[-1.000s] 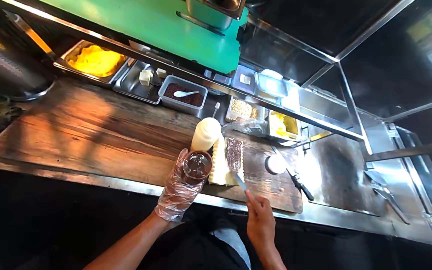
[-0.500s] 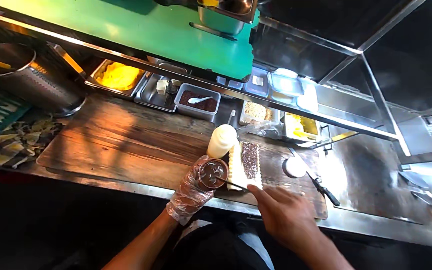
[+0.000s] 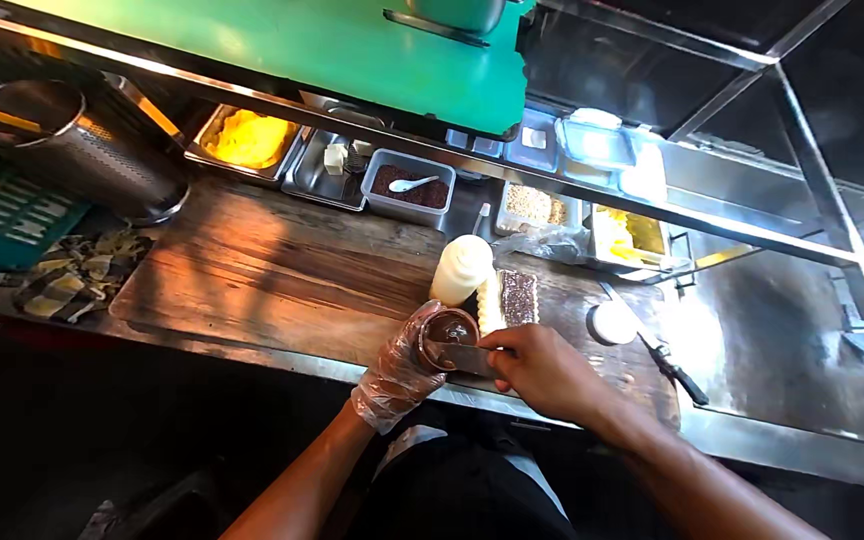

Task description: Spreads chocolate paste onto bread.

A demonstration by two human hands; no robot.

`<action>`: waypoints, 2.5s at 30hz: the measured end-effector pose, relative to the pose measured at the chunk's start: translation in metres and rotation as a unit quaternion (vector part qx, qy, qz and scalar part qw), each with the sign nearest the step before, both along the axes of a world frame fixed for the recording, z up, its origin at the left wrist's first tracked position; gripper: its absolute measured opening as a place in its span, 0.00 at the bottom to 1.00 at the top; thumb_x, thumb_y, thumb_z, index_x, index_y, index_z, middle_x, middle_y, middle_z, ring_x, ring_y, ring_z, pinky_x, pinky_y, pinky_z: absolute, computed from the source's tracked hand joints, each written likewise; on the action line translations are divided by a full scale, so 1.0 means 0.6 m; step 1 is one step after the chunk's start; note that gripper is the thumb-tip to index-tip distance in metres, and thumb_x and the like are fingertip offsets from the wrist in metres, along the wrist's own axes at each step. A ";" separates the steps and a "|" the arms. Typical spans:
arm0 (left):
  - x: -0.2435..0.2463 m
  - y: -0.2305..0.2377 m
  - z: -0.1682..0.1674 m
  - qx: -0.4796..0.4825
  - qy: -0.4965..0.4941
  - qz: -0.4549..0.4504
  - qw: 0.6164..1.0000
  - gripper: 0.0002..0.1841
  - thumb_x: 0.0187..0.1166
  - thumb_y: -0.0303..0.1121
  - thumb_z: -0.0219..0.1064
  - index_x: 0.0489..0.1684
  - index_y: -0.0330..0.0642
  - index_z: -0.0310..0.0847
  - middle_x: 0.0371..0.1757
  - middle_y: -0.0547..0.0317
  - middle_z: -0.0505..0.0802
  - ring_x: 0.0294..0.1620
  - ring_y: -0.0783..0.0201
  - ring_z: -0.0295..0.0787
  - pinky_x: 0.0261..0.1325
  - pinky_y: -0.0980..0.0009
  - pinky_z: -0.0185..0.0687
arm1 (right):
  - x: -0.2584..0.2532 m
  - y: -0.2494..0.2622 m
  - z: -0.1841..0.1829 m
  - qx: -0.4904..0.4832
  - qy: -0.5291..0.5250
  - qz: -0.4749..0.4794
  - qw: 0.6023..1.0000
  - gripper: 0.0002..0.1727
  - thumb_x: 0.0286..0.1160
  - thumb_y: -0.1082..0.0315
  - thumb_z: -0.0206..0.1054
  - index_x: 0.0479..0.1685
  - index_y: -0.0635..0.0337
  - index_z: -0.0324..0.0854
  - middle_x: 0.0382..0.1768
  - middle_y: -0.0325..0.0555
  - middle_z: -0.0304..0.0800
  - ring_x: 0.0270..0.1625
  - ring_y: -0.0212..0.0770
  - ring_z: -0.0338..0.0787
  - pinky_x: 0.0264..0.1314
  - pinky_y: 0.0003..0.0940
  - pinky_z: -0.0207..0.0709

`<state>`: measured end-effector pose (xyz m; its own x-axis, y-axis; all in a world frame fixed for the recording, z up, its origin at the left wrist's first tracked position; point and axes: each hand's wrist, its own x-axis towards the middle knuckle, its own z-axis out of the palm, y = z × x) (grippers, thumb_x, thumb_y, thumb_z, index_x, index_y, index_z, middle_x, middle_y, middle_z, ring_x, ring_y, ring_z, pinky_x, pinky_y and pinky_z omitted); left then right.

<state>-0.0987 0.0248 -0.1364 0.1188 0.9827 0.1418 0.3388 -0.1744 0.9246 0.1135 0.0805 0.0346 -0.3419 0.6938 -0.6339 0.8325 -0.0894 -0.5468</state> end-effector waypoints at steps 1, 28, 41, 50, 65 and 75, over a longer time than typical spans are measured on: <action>-0.002 0.002 0.000 -0.004 0.008 0.005 1.000 0.53 0.46 0.32 0.89 0.84 0.42 0.67 0.76 0.54 0.84 0.71 0.66 0.84 0.75 0.66 0.81 | 0.002 -0.007 0.001 -0.005 -0.006 -0.031 0.999 0.14 0.87 0.61 0.59 0.56 0.38 0.92 0.31 0.32 0.93 0.30 0.30 0.90 0.36 0.37 0.86; -0.045 -0.063 -0.001 -0.141 0.010 0.037 0.989 0.47 0.64 0.38 0.78 0.91 0.55 0.60 0.82 0.66 0.80 0.76 0.70 0.81 0.78 0.65 0.81 | 0.154 -0.126 -0.107 -0.157 0.456 -0.380 0.789 0.16 0.88 0.65 0.51 0.63 0.58 0.80 0.38 0.56 0.92 0.23 0.33 0.82 0.21 0.24 0.71; -0.038 -0.216 -0.002 -0.184 -0.047 0.299 0.935 0.28 0.78 0.31 0.67 0.80 0.35 0.73 0.68 0.48 0.90 0.59 0.57 0.94 0.61 0.61 0.92 | 0.231 -0.210 -0.224 0.414 -0.059 -0.002 0.908 0.23 0.80 0.63 0.60 0.70 0.29 0.85 0.47 0.48 0.89 0.42 0.48 0.91 0.30 0.42 0.84; 0.024 -0.337 -0.003 -0.280 0.082 0.330 0.898 0.27 0.78 0.33 0.70 0.79 0.44 0.76 0.68 0.52 0.91 0.60 0.62 0.93 0.62 0.61 0.91 | 0.234 -0.188 -0.229 0.393 -0.022 0.051 0.918 0.28 0.74 0.65 0.62 0.74 0.30 0.83 0.48 0.51 0.88 0.47 0.53 0.91 0.32 0.46 0.84; 0.085 -0.505 -0.040 -0.485 0.166 0.297 0.805 0.23 0.83 0.40 0.66 0.75 0.45 0.80 0.62 0.49 0.93 0.60 0.56 0.92 0.68 0.51 0.87 | 0.293 -0.138 -0.265 0.435 0.008 0.016 0.900 0.26 0.79 0.64 0.63 0.76 0.29 0.81 0.52 0.51 0.87 0.50 0.53 0.89 0.39 0.48 0.84; -0.051 -0.353 -0.033 -0.443 0.119 0.258 0.850 0.22 0.85 0.44 0.65 0.75 0.51 0.80 0.63 0.56 0.92 0.59 0.59 0.93 0.64 0.54 0.89 | 0.224 -0.190 -0.275 0.438 -0.004 -0.061 0.897 0.23 0.80 0.65 0.61 0.71 0.31 0.85 0.50 0.51 0.89 0.48 0.51 0.91 0.38 0.48 0.87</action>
